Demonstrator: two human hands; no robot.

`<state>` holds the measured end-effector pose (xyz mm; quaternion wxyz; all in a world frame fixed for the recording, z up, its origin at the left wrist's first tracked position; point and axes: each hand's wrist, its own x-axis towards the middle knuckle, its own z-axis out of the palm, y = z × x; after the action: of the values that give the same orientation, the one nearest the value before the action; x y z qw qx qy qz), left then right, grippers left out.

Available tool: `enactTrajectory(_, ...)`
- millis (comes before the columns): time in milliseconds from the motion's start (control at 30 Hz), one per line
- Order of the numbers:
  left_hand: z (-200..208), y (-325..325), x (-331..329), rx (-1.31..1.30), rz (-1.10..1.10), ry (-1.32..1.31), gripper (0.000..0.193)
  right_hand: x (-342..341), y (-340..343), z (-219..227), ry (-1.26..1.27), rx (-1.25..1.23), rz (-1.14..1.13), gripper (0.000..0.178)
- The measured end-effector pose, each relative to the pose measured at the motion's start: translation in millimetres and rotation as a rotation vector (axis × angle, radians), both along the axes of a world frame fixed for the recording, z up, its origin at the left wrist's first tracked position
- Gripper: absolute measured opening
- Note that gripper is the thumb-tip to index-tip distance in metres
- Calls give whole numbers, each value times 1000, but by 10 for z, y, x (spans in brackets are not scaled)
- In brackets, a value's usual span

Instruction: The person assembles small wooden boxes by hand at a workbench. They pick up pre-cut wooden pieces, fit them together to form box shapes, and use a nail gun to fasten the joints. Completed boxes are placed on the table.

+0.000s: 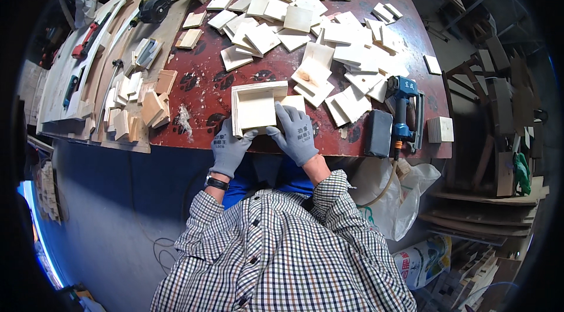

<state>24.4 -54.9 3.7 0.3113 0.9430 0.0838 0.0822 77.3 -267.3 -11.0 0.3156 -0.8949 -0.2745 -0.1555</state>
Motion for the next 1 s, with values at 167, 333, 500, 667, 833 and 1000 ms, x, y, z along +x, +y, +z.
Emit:
enactTrajectory(167, -16, 1, -1, 15, -2, 0, 64, 0, 4, 1, 0, -9, -2, 67)
enactTrajectory(333, -46, 19, 3, 24, -11, 2, 65, 1, 6, 8, 3, -8, 1, 67)
enactTrajectory(500, -73, 19, 2, 39, -24, -28, 66, 2, 3, 10, 0, -10, 2, 67)
enactTrajectory(667, -105, 31, 4, 43, -34, -36, 68, 7, 0, -11, 5, -18, 0, 67)
enactTrajectory(833, 0, 8, -4, 3, -7, 4, 70, 6, 6, -7, 9, -17, -1, 67)
enactTrajectory(1000, -6, 16, -7, 11, -13, 11, 71, -9, 6, 35, 14, -21, -3, 68)
